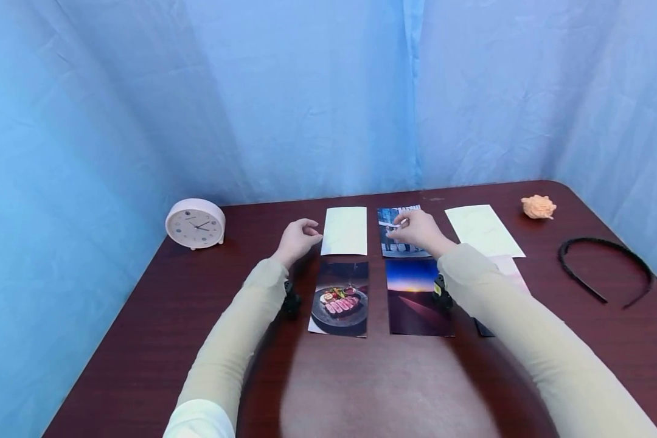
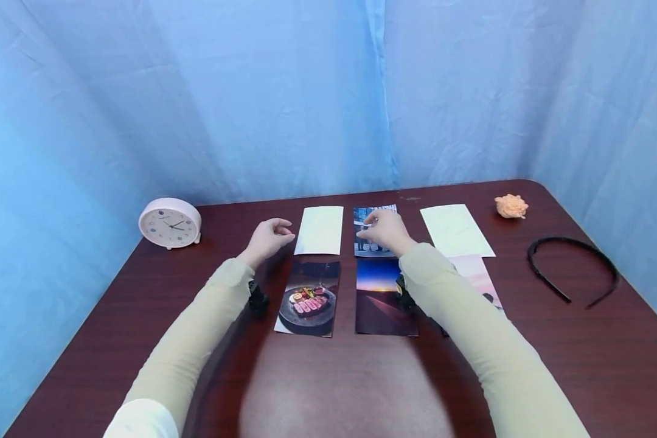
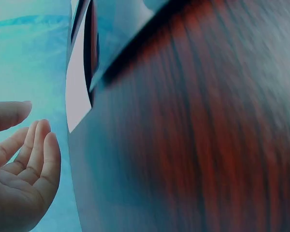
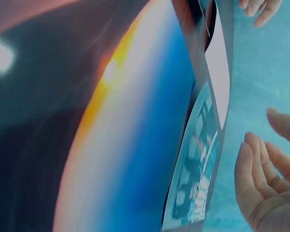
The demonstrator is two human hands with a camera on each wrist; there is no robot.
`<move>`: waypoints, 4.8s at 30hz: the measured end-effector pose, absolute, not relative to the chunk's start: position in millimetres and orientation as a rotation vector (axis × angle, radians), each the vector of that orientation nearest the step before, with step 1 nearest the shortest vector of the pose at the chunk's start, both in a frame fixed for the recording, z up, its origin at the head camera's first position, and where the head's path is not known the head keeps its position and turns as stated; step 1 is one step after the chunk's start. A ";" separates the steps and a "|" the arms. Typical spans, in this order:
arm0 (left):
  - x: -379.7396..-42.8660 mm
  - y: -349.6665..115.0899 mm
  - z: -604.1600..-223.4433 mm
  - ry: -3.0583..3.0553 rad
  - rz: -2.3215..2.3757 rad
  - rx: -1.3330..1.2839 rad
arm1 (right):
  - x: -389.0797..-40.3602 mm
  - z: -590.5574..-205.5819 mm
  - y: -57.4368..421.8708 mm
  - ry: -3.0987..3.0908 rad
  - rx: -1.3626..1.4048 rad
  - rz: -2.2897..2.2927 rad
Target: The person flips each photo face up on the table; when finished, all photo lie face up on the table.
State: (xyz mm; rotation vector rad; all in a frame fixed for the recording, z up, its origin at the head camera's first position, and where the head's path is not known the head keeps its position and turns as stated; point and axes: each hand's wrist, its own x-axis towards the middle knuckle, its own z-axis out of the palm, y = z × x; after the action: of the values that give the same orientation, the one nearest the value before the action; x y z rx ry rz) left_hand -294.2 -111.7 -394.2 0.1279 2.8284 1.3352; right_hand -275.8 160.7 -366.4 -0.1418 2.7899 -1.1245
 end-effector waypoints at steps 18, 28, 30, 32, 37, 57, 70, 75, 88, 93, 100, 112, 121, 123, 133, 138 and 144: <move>-289.8 -121.5 -405.0 2.750 1.403 0.059 | -278.6 -376.3 109.4 2.714 -0.325 -1.143; -288.0 -123.8 -410.4 2.670 1.436 0.082 | -282.0 -387.5 98.7 2.697 -0.339 -1.113; -288.2 -124.0 -410.6 2.662 1.441 0.089 | -283.1 -388.0 98.1 2.703 -0.344 -1.104; -288.6 -124.5 -411.5 2.648 1.453 0.092 | -283.9 -388.4 97.3 2.710 -0.349 -1.093; -290.0 -125.0 -412.3 2.596 1.484 0.083 | -284.5 -390.1 97.8 2.728 -0.340 -1.059; -288.4 -116.8 -416.3 2.583 1.464 0.118 | -282.4 -394.3 92.5 2.679 -0.308 -1.077; -287.9 -114.7 -418.4 2.548 1.480 0.127 | -281.8 -396.0 92.3 2.648 -0.299 -1.125; -288.5 -114.3 -418.9 2.526 1.504 0.143 | -283.1 -397.3 92.4 2.653 -0.297 -1.132; -289.2 -108.6 -416.7 2.606 1.339 0.218 | -283.3 -398.6 94.7 2.610 -0.307 -1.152; -286.4 -103.7 -414.7 2.673 1.192 0.296 | -282.0 -398.3 94.3 2.609 -0.310 -1.134; -283.7 -97.4 -415.2 2.787 1.060 0.374 | -280.1 -396.7 93.6 2.633 -0.326 -1.110; -284.9 -106.3 -407.6 2.904 0.894 0.488 | -277.8 -392.9 94.6 2.668 -0.383 -1.078; -285.0 -116.9 -402.7 2.798 1.114 0.429 | -277.2 -393.4 98.0 2.707 -0.435 -1.178; -284.7 -119.6 -400.7 2.803 1.153 0.421 | -277.2 -393.4 97.5 2.727 -0.454 -1.204; -278.6 -124.9 -390.9 2.827 1.436 0.379 | -276.0 -393.3 93.3 2.784 -0.406 -1.335; -274.2 -125.1 -389.9 2.815 1.566 0.356 | -276.1 -393.3 92.9 2.800 -0.362 -1.381; -270.4 -125.3 -388.6 2.773 1.784 0.347 | -277.5 -395.4 92.5 2.823 -0.404 -1.462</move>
State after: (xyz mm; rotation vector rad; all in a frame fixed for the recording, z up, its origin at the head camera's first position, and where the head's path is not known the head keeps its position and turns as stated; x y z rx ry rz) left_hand -270.4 -125.3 -388.6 0.3475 2.7733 1.7838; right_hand -277.5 92.5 -395.4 -0.4039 2.8228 -1.4622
